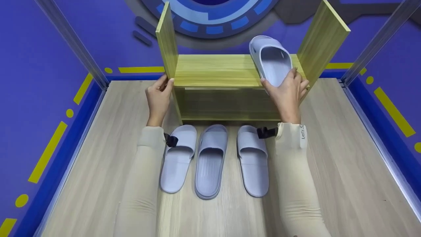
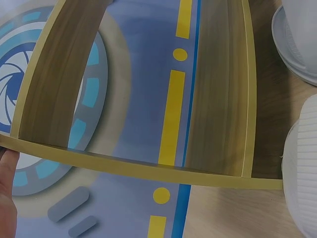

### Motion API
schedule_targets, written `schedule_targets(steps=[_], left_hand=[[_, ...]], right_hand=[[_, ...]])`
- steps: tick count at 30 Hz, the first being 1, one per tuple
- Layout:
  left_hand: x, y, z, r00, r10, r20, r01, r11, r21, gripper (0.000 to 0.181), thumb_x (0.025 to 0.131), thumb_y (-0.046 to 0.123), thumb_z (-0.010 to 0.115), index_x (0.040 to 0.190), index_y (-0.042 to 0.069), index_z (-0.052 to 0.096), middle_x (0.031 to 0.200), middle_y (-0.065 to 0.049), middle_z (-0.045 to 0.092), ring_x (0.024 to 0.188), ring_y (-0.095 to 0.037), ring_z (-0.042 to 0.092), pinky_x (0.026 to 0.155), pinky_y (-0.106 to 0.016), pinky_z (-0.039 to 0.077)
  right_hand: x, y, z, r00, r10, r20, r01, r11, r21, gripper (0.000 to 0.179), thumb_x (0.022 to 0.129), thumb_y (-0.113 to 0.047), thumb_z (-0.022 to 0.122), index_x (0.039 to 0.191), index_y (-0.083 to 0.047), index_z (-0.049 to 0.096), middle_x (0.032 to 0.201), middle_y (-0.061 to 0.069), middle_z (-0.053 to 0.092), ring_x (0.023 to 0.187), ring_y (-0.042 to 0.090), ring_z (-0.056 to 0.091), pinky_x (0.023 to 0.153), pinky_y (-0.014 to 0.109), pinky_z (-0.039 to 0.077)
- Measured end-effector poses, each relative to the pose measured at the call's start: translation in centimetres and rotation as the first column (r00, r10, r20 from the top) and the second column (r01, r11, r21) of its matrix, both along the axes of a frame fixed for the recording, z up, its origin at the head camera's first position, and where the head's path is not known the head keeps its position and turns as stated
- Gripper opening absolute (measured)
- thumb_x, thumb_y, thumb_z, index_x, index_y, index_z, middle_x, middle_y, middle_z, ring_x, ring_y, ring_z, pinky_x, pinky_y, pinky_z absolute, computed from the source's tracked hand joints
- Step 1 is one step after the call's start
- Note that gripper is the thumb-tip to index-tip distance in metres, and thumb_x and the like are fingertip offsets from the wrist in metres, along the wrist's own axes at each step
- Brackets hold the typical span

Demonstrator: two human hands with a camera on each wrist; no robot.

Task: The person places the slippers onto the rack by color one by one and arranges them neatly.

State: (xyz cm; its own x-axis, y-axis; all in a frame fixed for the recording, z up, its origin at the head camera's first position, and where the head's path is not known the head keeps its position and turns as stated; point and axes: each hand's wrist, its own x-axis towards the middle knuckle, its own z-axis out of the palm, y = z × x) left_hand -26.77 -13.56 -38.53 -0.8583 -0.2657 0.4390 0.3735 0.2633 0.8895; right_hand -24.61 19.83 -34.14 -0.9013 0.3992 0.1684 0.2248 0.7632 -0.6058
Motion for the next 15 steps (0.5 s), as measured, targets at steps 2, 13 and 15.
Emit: schedule_targets(steps=[2,13,15], left_hand=[[0.51,0.16,0.57,1.000,0.000,0.002,0.000,1.000,-0.005,0.034,0.091,0.008,0.064,0.123,-0.005,0.062,0.119,-0.022,0.065,0.104,-0.028,0.067,0.087,-0.029,0.056],[0.71,0.28,0.84,1.000,0.005,0.009,-0.005,1.000,0.010,0.034,0.091,0.008,0.065,0.122,-0.005,0.062,0.120,-0.022,0.064,0.106,-0.028,0.067,0.088,-0.031,0.055],[0.11,0.03,0.12,1.000,0.002,-0.006,-0.002,1.000,0.008,0.035,0.090,0.011,0.066,0.122,-0.003,0.063,0.120,-0.020,0.065,0.105,-0.025,0.067,0.088,-0.029,0.055]], right_hand=[[0.02,0.00,-0.01,1.000,0.005,-0.002,-0.005,1.000,-0.005,0.106,0.079,-0.056,0.069,0.152,0.001,0.018,0.149,0.027,0.032,0.132,0.042,0.025,0.109,0.052,0.024],[0.33,0.22,-0.33,0.999,0.017,-0.045,-0.018,1.000,-0.026,0.105,0.079,-0.056,0.070,0.152,-0.001,0.020,0.150,0.026,0.031,0.132,0.041,0.025,0.110,0.052,0.023],[0.47,0.30,-0.39,0.998,0.022,-0.060,-0.024,0.999,-0.036,0.105,0.079,-0.056,0.070,0.152,-0.001,0.020,0.151,0.025,0.031,0.131,0.040,0.025,0.110,0.051,0.023]])
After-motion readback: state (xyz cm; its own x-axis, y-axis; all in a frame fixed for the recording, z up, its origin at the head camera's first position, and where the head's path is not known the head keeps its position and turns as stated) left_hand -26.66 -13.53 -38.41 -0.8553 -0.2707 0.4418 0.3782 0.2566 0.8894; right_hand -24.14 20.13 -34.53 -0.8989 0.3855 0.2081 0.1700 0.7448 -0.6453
